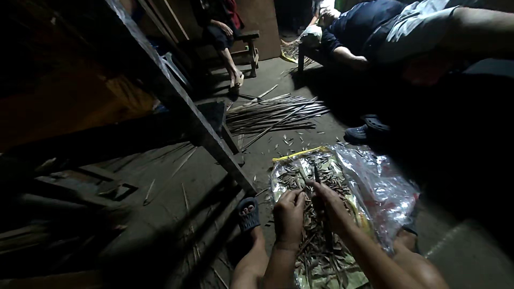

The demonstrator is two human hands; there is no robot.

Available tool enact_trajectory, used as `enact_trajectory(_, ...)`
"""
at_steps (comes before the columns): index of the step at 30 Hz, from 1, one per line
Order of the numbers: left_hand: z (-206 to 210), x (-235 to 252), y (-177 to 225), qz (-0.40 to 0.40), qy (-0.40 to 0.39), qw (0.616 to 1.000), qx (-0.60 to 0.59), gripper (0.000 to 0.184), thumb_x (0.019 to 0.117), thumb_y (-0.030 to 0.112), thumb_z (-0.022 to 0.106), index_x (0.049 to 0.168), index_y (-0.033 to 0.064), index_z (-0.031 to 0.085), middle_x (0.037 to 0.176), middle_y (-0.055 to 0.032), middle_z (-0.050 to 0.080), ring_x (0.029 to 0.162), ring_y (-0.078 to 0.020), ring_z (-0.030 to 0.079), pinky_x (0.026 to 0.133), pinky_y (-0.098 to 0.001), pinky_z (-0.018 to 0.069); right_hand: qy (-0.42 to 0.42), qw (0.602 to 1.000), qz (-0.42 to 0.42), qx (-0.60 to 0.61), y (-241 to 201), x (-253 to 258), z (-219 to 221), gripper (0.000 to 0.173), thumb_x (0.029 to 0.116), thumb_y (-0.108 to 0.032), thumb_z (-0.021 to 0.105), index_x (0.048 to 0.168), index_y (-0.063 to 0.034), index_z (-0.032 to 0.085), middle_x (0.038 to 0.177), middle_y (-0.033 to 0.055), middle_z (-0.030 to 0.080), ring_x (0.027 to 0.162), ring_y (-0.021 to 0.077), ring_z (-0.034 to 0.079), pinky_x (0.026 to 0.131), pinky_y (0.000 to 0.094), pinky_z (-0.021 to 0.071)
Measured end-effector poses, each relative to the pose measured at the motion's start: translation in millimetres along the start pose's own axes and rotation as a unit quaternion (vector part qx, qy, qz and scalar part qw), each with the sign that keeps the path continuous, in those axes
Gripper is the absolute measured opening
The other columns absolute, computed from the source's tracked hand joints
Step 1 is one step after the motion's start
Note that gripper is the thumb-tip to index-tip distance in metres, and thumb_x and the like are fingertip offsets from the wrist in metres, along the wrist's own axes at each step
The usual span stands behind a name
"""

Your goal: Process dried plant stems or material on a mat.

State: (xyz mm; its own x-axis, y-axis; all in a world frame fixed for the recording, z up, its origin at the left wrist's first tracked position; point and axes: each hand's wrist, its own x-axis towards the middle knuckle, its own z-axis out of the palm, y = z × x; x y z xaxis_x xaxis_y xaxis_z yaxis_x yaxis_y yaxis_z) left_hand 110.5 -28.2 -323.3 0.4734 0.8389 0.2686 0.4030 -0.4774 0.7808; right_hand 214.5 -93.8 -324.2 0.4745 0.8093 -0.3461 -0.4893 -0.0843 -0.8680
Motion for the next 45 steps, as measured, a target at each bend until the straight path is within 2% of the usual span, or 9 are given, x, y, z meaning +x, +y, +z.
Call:
enact_trajectory(5,-4.1,-1.9,6.6,-0.081,-0.096,0.99,-0.058,0.014,0.0959,0.01,0.068,0.099,-0.0003,0.076,0.09,-0.0068,0.072,0.064,-0.0041,0.06,0.061,-0.0209,0.0505,0.035,0.999,-0.025,-0.013,-5.1,0.0,-3.4,0.006,0.1009,-0.007,0.058,0.1,-0.0021,0.062,0.065,-0.0043,0.054,0.045,-0.0002,0.041,0.043,0.0163,0.0362)
enact_trajectory(13,-9.7,3.5,10.4,-0.165,-0.15,0.964,-0.144,0.01,0.0983,0.01,0.066,0.099,0.0011,0.072,0.078,0.0014,0.066,0.052,0.0015,0.05,0.05,-0.016,0.0435,0.076,0.995,-0.026,0.051,-13.3,8.8,-18.7,0.018,0.1079,-0.014,0.048,0.102,-0.0025,0.061,0.057,-0.0067,0.044,0.041,0.0006,0.037,0.039,0.0165,0.0343)
enact_trajectory(17,-11.3,5.2,17.1,-0.214,-0.163,0.946,-0.184,0.011,0.0999,0.008,0.064,0.102,-0.0008,0.07,0.077,-0.0006,0.065,0.05,-0.0004,0.052,0.047,-0.0162,0.0453,0.032,0.999,-0.014,-0.004,-9.1,2.9,-11.6,0.009,0.1035,-0.008,0.054,0.103,-0.0018,0.06,0.064,-0.0049,0.05,0.046,0.0004,0.041,0.043,0.0169,0.0374)
enact_trajectory(20,-17.5,8.5,19.9,-0.231,-0.24,0.93,-0.153,0.014,0.0994,0.007,0.064,0.109,-0.0017,0.069,0.086,-0.0043,0.068,0.06,-0.005,0.062,0.057,-0.0217,0.0544,0.039,0.998,-0.038,-0.03,-12.3,3.3,-13.7,0.009,0.1025,-0.005,0.051,0.098,-0.003,0.058,0.065,-0.006,0.049,0.047,0.0002,0.041,0.045,0.0169,0.0375)
enact_trajectory(25,-19.5,11.8,21.8,-0.222,-0.349,0.91,-0.04,0.021,0.0974,0.008,0.065,0.116,0.0004,0.069,0.102,-0.0087,0.069,0.078,-0.0109,0.064,0.071,-0.0293,0.0539,0.099,0.994,-0.037,-0.041,-13.0,13.5,-22.6,0.011,0.1053,-0.009,0.051,0.102,-0.0005,0.058,0.066,-0.0036,0.046,0.049,0.0025,0.04,0.046,0.0184,0.0371)
enact_trajectory(29,-17.4,10.0,18.9,-0.236,-0.308,0.92,-0.051,0.02,0.0972,0.007,0.064,0.115,0.0012,0.071,0.101,-0.0086,0.071,0.078,-0.0115,0.068,0.073,-0.0303,0.0578,0.098,0.992,-0.039,-0.061,-10.6,18.5,-17.0,0.013,0.105,-0.011,0.054,0.105,0.0006,0.059,0.07,-0.0023,0.05,0.05,0.0027,0.043,0.047,0.0186,0.0385)
enact_trajectory(35,-19.0,15.9,15.5,-0.197,-0.199,0.959,-0.034,0.025,0.0895,0.002,0.07,0.114,0.0006,0.069,0.1,-0.0091,0.072,0.084,-0.0122,0.068,0.079,-0.0315,0.056,-0.027,0.975,0.019,-0.218,-6.6,5.5,-7.6,0.022,0.0991,-0.018,0.065,0.106,0.0027,0.062,0.08,0.0025,0.056,0.063,0.0066,0.049,0.059,0.0249,0.0431)
enact_trajectory(39,-20.8,22.0,20.0,-0.227,-0.237,0.944,-0.041,0.025,0.0906,0.001,0.069,0.116,-0.0002,0.067,0.1,-0.0087,0.07,0.08,-0.0106,0.067,0.074,-0.0283,0.0559,-0.013,0.984,0.04,-0.173,-15.5,0.9,-10.3,0.006,0.0977,-0.004,0.058,0.099,-0.0008,0.063,0.071,-0.0021,0.056,0.054,0.0028,0.046,0.05,0.0199,0.039)
enact_trajectory(45,-11.6,14.1,27.2,-0.224,-0.321,0.92,-0.026,0.041,0.0888,0.003,0.07,0.128,-0.0004,0.061,0.114,-0.0155,0.067,0.096,-0.0209,0.068,0.084,-0.038,0.0558,0.09,0.96,-0.033,-0.262,-18.7,6.7,-15.1,0.014,0.099,-0.012,0.063,0.095,0.002,0.062,0.073,0.0017,0.052,0.063,0.0079,0.048,0.06,0.0265,0.0419)
